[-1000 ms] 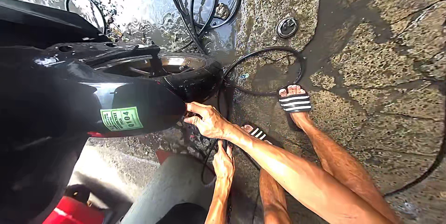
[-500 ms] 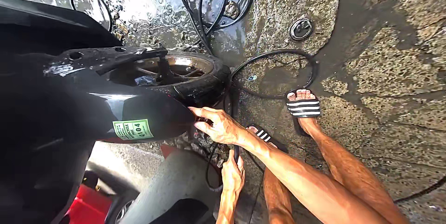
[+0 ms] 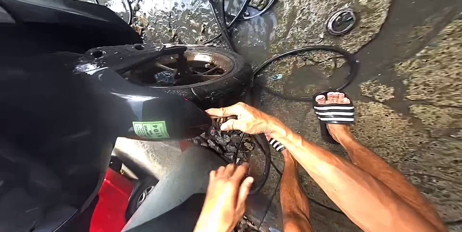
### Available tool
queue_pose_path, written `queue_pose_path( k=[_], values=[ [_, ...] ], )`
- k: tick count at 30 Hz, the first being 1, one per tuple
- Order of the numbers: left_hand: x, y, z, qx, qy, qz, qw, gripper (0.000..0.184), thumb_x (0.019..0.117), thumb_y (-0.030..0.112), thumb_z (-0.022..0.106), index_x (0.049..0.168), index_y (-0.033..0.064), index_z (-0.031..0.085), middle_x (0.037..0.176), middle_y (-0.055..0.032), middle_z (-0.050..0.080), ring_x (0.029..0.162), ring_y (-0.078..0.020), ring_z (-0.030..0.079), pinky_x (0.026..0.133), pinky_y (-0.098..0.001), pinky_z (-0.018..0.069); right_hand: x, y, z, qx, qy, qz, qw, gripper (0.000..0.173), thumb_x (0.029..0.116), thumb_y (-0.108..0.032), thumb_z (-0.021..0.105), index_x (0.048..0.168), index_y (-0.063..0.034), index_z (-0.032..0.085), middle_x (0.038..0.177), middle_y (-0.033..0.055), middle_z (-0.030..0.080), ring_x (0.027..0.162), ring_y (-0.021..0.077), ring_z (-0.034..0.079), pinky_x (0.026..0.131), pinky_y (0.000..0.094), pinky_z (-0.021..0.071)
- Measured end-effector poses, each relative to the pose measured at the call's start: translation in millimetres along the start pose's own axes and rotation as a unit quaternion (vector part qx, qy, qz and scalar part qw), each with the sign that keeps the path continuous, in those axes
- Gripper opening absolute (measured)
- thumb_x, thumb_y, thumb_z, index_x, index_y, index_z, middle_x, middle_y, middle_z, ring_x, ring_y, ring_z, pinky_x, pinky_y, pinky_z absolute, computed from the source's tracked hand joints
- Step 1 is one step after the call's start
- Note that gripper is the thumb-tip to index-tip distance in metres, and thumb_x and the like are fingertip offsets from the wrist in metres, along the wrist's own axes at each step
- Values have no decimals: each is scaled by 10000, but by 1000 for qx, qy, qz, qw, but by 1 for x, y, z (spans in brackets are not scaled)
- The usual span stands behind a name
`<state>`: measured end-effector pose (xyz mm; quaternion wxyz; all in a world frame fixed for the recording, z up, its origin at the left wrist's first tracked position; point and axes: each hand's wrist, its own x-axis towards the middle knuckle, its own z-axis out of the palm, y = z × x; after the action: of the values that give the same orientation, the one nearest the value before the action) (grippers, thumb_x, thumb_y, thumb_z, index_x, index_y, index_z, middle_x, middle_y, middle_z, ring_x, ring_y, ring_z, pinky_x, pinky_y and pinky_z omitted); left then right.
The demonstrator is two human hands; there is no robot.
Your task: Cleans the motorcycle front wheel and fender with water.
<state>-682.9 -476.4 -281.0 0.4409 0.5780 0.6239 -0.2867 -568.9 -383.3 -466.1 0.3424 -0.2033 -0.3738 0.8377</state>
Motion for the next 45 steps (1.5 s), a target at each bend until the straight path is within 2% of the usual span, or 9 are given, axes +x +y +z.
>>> queue_pose_path(
  k=[3, 6, 9, 12, 18, 28, 37, 42, 45],
  values=[
    [-26, -10, -86, 81, 280, 59, 955, 382, 1101, 303, 385, 1209, 54, 653, 1104, -87, 712, 1082, -161, 661, 953, -364, 527, 1, 5, 7, 22, 5, -4, 1000, 438, 939, -44, 637, 1377, -30, 640, 1290, 77, 700, 898, -51, 625, 775, 132, 498],
    [-1, -42, -156, 212, 360, 82, 905, 461, 1075, 308, 387, 1251, -35, 640, 1290, -281, 615, 1268, -388, 546, 1053, -543, 393, 2, 10, 33, 48, 34, 22, 998, 291, 939, -65, 637, 1193, 67, 692, 1109, 123, 718, 897, -1, 623, 811, 179, 503],
    [40, -73, -197, 268, 300, 77, 912, 601, 1059, 435, 294, 1424, 49, 574, 1523, -284, 430, 1454, -449, 343, 1161, -637, 243, 6, 24, 58, 85, 82, -12, 993, 252, 933, -94, 619, 1107, 67, 706, 977, 70, 702, 764, -46, 555, 691, 147, 462],
    [72, -84, -218, 321, 222, 90, 917, 666, 1035, 503, 229, 1423, 86, 575, 1538, -204, 469, 1519, -390, 292, 1217, -647, 120, 10, 36, 80, 111, 139, -87, 980, 230, 923, -38, 614, 1071, 109, 711, 1006, 133, 726, 905, 4, 637, 835, 173, 509],
    [102, -73, -239, 343, 176, 123, 914, 753, 1049, 528, 175, 1056, -22, 689, 1083, -223, 677, 1151, -386, 594, 1037, -626, 314, 25, 50, 108, 106, 201, -152, 962, 140, 917, -22, 620, 918, 76, 721, 909, 149, 720, 889, 112, 681, 834, 254, 539],
    [110, -64, -238, 382, 180, 135, 897, 599, 1044, 419, 246, 746, 11, 568, 788, -156, 588, 932, -343, 592, 896, -575, 352, 36, 50, 99, 98, 145, -177, 969, 133, 931, -39, 634, 947, 58, 724, 880, 140, 718, 861, 144, 685, 794, 313, 545],
    [116, -62, -239, 360, 177, 144, 904, 608, 1046, 447, 290, 625, 75, 523, 627, -84, 525, 753, -267, 594, 931, -530, 379, 45, 56, 110, 106, 162, -185, 964, 163, 936, -62, 650, 1030, 52, 719, 965, 85, 730, 946, 4, 664, 881, 170, 528],
    [116, -60, -239, 365, 175, 115, 907, 608, 1039, 485, 284, 927, 77, 720, 808, -117, 677, 897, -285, 657, 1000, -568, 369, 43, 56, 106, 89, 158, -191, 965, 163, 933, -72, 660, 1025, 49, 719, 977, 62, 733, 975, -38, 649, 904, 138, 510],
    [115, -61, -240, 372, 168, 146, 901, 567, 1052, 424, 264, 806, 59, 621, 730, -121, 594, 825, -291, 619, 947, -545, 368, 42, 52, 104, 79, 146, -176, 970, 166, 938, -78, 656, 1023, 49, 721, 978, 69, 727, 968, -28, 647, 897, 148, 512]
  ],
)
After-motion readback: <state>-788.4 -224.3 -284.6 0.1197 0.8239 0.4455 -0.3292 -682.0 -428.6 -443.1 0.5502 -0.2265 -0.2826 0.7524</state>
